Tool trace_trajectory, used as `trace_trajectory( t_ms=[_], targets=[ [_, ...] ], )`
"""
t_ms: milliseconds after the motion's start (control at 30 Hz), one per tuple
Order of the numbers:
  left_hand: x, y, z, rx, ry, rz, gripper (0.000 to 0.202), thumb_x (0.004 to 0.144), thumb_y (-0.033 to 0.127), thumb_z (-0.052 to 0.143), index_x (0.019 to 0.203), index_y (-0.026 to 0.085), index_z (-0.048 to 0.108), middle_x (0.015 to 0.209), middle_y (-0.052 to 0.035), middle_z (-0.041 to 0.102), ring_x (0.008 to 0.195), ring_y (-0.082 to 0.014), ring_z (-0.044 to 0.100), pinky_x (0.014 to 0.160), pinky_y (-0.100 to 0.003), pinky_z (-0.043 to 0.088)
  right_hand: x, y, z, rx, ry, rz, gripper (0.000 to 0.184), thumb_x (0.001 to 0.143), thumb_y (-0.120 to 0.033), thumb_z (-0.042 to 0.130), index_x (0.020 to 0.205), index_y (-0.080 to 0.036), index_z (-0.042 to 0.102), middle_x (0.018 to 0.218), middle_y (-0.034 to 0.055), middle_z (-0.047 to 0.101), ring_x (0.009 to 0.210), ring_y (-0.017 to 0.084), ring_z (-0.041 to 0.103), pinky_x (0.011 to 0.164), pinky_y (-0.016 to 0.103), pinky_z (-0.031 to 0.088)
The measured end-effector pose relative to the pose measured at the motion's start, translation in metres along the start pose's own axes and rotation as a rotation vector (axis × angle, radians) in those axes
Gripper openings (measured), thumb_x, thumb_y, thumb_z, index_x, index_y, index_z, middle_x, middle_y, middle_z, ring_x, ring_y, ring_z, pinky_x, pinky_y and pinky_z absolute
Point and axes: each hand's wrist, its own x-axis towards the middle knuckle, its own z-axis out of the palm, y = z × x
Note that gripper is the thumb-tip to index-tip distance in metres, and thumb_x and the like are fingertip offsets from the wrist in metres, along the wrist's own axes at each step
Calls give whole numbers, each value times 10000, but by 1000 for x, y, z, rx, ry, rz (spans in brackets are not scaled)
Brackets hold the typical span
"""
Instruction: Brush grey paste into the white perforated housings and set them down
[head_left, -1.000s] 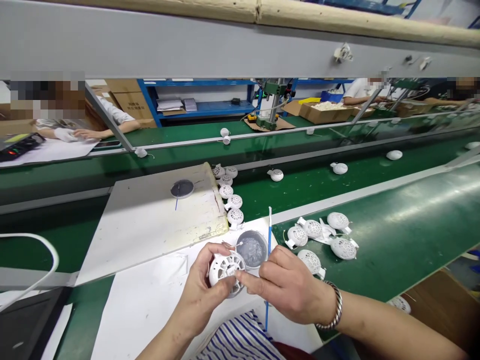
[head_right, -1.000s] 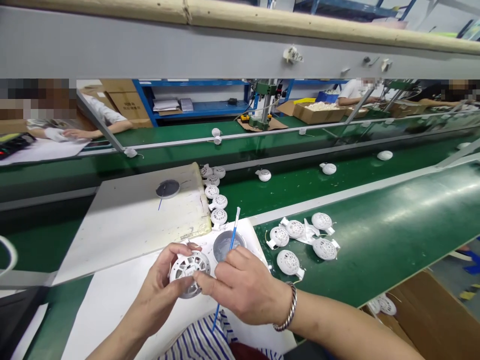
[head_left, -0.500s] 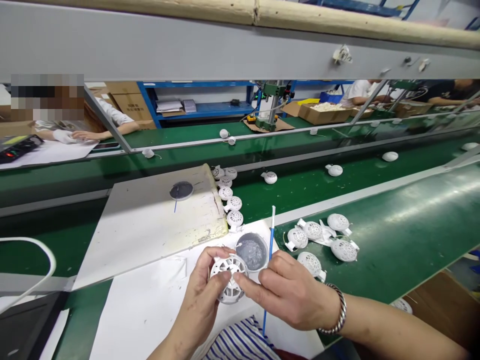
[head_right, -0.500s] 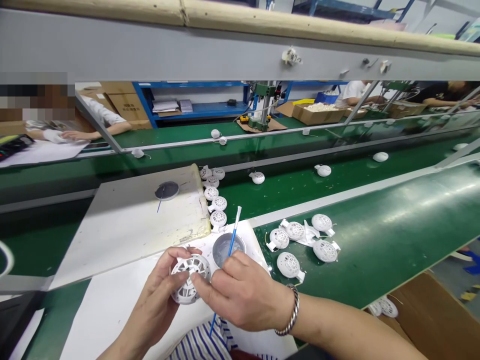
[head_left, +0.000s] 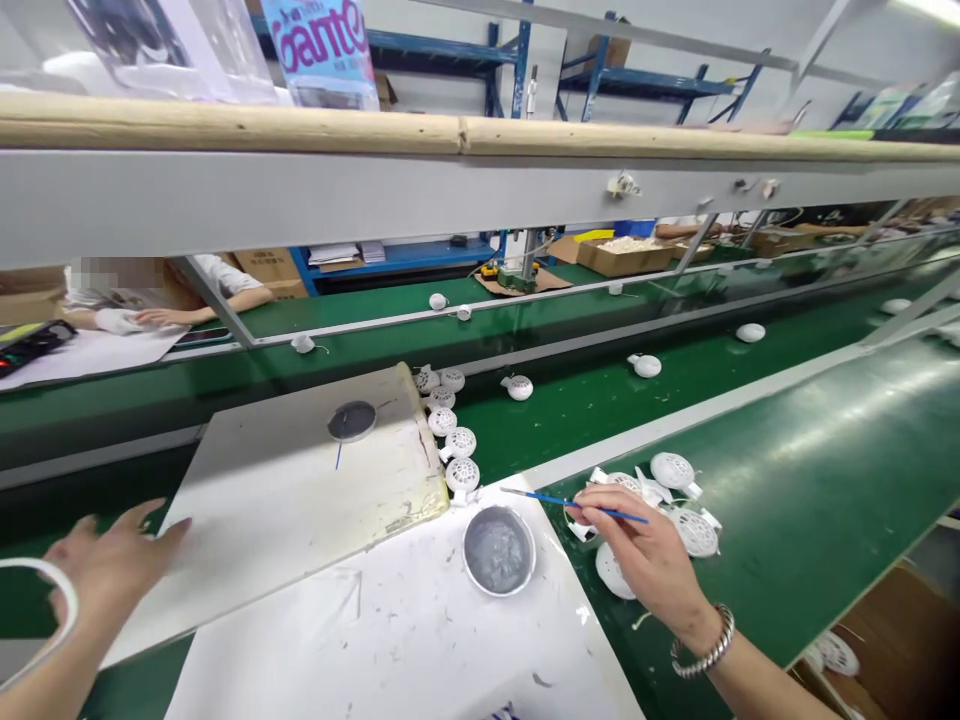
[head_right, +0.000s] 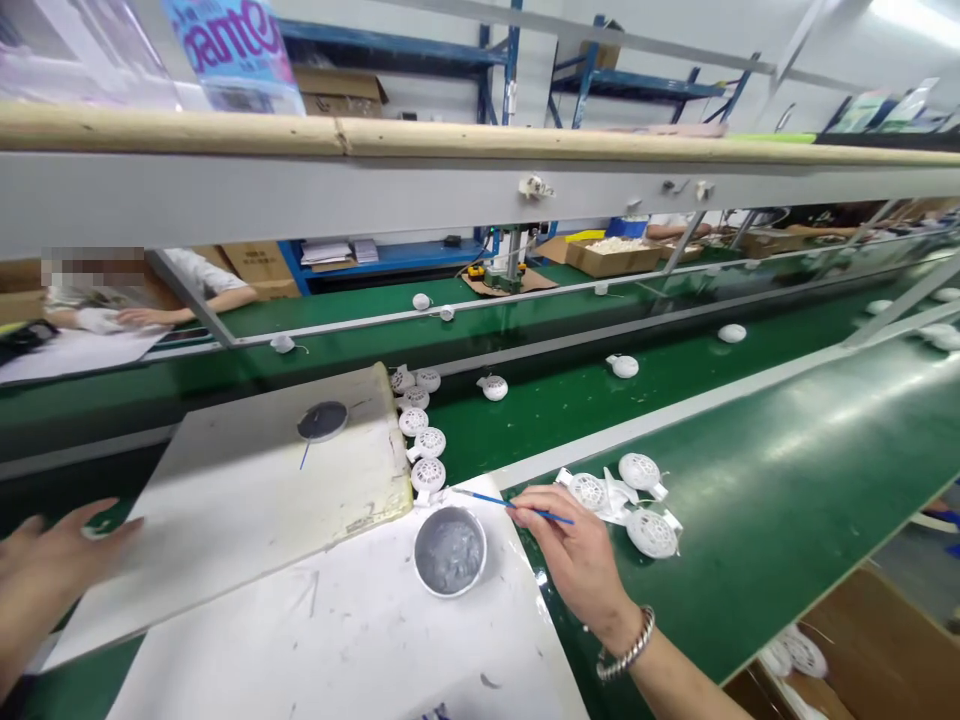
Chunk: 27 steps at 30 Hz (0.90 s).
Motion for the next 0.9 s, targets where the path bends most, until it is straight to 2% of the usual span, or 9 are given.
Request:
trace_trajectory(
  t_ms=[67, 133, 233, 367, 467, 533, 600, 767, 900],
  targets=[
    [-7, 24, 31, 293, -64, 132, 319, 686, 480, 540, 863, 217, 509, 915, -76, 529, 1064, -390, 449, 776, -462, 416, -4, 3, 3, 55, 24, 118, 122, 851, -273, 545, 895, -184, 616, 863, 42, 632, 771, 142, 625, 697, 276, 522],
    [-25, 57, 81, 327, -249, 245, 372, 739, 491, 504, 972, 207, 564, 1092, -91, 529, 952, -297, 537, 782, -385, 433, -6, 5, 8, 46, 26, 175, 144, 846, -303, 550, 879, -177, 611, 848, 42, 644, 751, 143, 634, 684, 270, 524],
    [-56, 109, 166, 347, -490, 394, 357, 779, 474, 503, 1015, 222, 593, 1110, -78, 548, 947, -233, 545, 802, -328, 424, -7, 8, 16, -45, -17, 142, 138, 847, -295, 546, 827, -177, 615, 829, 37, 657, 773, 146, 632, 693, 265, 509],
    [-82, 156, 248, 440, -582, 359, 437, 747, 429, 615, 1059, 129, 556, 1088, -119, 539, 1062, -273, 472, 922, -470, 344, -10, 16, 31, -139, -112, 37, 124, 872, -241, 498, 850, -178, 602, 829, 29, 661, 779, 138, 626, 712, 269, 496],
    [-86, 167, 275, 436, -619, 250, 409, 802, 393, 576, 1103, 121, 527, 1118, -116, 520, 1067, -262, 470, 931, -496, 343, -12, 23, 42, -192, -148, -33, 118, 878, -213, 479, 863, -172, 589, 829, 29, 663, 770, 137, 622, 717, 276, 495],
    [-84, 166, 277, 369, -649, 188, 384, 809, 366, 574, 1101, 121, 527, 1120, -116, 518, 1066, -260, 474, 928, -495, 352, -12, 27, 48, -219, -159, -66, 114, 878, -207, 478, 864, -169, 584, 826, 29, 662, 762, 135, 620, 706, 269, 492],
    [-79, 160, 266, 242, -682, 142, 366, 789, 335, 603, 1077, 119, 534, 1118, -116, 520, 1068, -260, 478, 927, -490, 362, -11, 29, 53, -233, -168, -78, 114, 880, -207, 476, 862, -166, 581, 818, 28, 660, 754, 132, 615, 700, 262, 485],
    [-70, 128, 199, -280, -730, -39, 425, 712, 280, 658, 1073, 176, 457, 1102, -101, 546, 997, -250, 558, 820, -391, 481, -5, 32, 61, -269, -194, -76, 134, 884, -219, 472, 837, -165, 586, 811, 31, 658, 745, 147, 580, 710, 291, 451],
    [-90, 93, 150, -648, -641, -267, 598, 670, 198, 686, 1105, 240, 278, 1172, -110, 504, 997, -217, 582, 813, -362, 512, -2, 35, 68, -243, -272, -5, 146, 884, -211, 461, 836, -171, 593, 814, 24, 648, 753, 157, 549, 716, 303, 437]
  ],
)
